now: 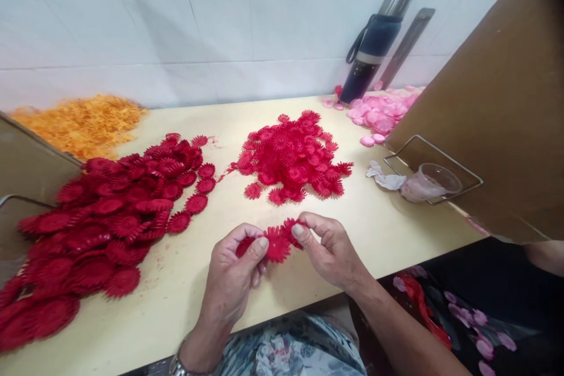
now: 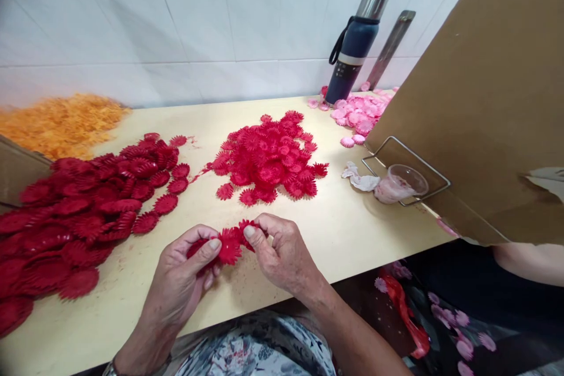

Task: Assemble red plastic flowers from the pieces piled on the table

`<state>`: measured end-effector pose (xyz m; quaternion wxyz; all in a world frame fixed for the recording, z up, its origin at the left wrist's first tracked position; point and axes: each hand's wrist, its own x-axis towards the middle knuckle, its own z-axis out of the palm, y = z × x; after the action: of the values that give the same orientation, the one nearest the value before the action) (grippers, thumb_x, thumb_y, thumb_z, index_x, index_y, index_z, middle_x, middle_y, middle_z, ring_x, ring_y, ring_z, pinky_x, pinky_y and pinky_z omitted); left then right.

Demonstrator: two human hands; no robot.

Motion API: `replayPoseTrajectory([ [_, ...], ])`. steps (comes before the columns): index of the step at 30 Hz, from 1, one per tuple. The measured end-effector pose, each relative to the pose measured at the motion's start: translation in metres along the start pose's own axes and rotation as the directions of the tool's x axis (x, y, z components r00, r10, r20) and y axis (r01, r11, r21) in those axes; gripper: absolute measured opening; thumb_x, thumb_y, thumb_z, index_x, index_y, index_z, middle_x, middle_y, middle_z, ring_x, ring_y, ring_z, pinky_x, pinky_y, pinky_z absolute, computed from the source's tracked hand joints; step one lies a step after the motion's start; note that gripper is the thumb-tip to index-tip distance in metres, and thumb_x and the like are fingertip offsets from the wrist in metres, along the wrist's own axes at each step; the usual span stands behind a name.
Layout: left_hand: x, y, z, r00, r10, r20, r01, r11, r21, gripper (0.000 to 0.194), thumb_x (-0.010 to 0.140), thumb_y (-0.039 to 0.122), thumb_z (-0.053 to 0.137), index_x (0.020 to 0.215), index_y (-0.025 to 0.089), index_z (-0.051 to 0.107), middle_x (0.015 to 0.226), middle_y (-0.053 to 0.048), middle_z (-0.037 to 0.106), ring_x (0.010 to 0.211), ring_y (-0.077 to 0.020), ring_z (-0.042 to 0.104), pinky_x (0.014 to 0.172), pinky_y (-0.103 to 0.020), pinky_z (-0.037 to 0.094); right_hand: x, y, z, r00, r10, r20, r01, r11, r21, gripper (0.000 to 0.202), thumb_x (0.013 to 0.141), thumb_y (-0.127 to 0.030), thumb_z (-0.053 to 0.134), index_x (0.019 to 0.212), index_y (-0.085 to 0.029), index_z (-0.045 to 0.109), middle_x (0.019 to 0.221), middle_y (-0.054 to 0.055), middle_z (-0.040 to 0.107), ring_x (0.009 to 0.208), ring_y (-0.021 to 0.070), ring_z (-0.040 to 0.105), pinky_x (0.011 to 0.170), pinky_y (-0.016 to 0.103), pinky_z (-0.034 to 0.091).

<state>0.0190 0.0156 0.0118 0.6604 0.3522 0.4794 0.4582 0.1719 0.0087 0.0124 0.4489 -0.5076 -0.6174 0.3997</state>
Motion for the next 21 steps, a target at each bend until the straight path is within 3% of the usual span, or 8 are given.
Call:
replayPoseTrajectory([
  [4, 0.0, 0.004, 0.006, 1.0, -0.016, 0.021, 0.017, 0.996, -0.09, 0.021, 0.064, 0.029, 0.07, 0.066, 0.016, 0.054, 0.045, 0.004, 0.052, 0.036, -0.0081, 0.045, 0.03, -0.016, 0.034, 0.0, 0.002, -0.003, 0.999, 0.005, -0.043, -0.005, 1.0, 0.002, 0.038, 0.089, -0.036, 0.037, 0.056, -0.02, 0.031, 0.052, -0.006, 0.027, 0.048, 0.0082, 0.027, 0.046, 0.023, 0.023],
  [8, 0.003, 0.013, 0.005, 0.992, 0.081, -0.096, -0.094, 0.986, -0.14, 0.018, 0.062, 0.023, 0.07, 0.063, 0.016, 0.054, 0.048, 0.004, 0.055, 0.041, -0.0104, 0.052, 0.036, -0.019, 0.042, 0.002, 0.007, -0.015, 0.982, -0.013, -0.189, 0.025, 0.998, 0.06, 0.032, 0.091, -0.036, 0.039, 0.063, -0.019, 0.041, 0.059, -0.004, 0.037, 0.055, 0.0096, 0.034, 0.053, 0.023, 0.03],
  [10, 0.004, 0.016, 0.004, 0.991, 0.073, -0.112, -0.09, 0.983, -0.158, 0.018, 0.061, 0.02, 0.071, 0.063, 0.016, 0.054, 0.056, 0.003, 0.061, 0.049, -0.0116, 0.057, 0.044, -0.021, 0.048, 0.003, 0.008, -0.02, 0.985, -0.04, -0.169, 0.054, 0.995, 0.083, 0.024, 0.09, -0.033, 0.042, 0.072, -0.018, 0.048, 0.067, -0.002, 0.045, 0.062, 0.011, 0.042, 0.06, 0.024, 0.035],
  [14, 0.006, 0.016, 0.008, 0.998, -0.035, -0.049, 0.025, 0.979, -0.203, 0.018, 0.06, 0.015, 0.07, 0.067, 0.016, 0.053, 0.065, 0.001, 0.066, 0.057, -0.015, 0.063, 0.056, -0.029, 0.053, 0.004, 0.008, -0.02, 0.995, -0.037, -0.095, 0.054, 0.983, 0.177, 0.014, 0.086, -0.029, 0.05, 0.078, -0.018, 0.053, 0.073, 0.0, 0.053, 0.07, 0.0128, 0.049, 0.065, 0.025, 0.038],
  [18, 0.008, 0.013, 0.013, 0.993, -0.034, -0.114, 0.016, 0.988, -0.156, 0.022, 0.054, 0.009, 0.067, 0.072, 0.017, 0.056, 0.06, 0.003, 0.064, 0.052, -0.0142, 0.06, 0.053, -0.027, 0.051, 0.002, 0.008, -0.013, 0.996, 0.01, -0.089, 0.009, 0.978, 0.208, 0.018, 0.086, -0.031, 0.05, 0.075, -0.017, 0.055, 0.07, 0.0, 0.053, 0.067, 0.0121, 0.048, 0.063, 0.024, 0.038],
  [21, 0.01, 0.012, 0.017, 0.987, -0.042, -0.153, 0.027, 0.994, -0.103, 0.018, 0.054, 0.008, 0.059, 0.07, 0.015, 0.059, 0.052, 0.003, 0.059, 0.043, -0.0101, 0.052, 0.042, -0.02, 0.042, 0.001, 0.006, -0.009, 0.993, 0.001, -0.117, 0.014, 0.991, 0.13, 0.025, 0.088, -0.034, 0.047, 0.069, -0.017, 0.051, 0.064, -0.001, 0.048, 0.061, 0.011, 0.045, 0.059, 0.023, 0.036],
])
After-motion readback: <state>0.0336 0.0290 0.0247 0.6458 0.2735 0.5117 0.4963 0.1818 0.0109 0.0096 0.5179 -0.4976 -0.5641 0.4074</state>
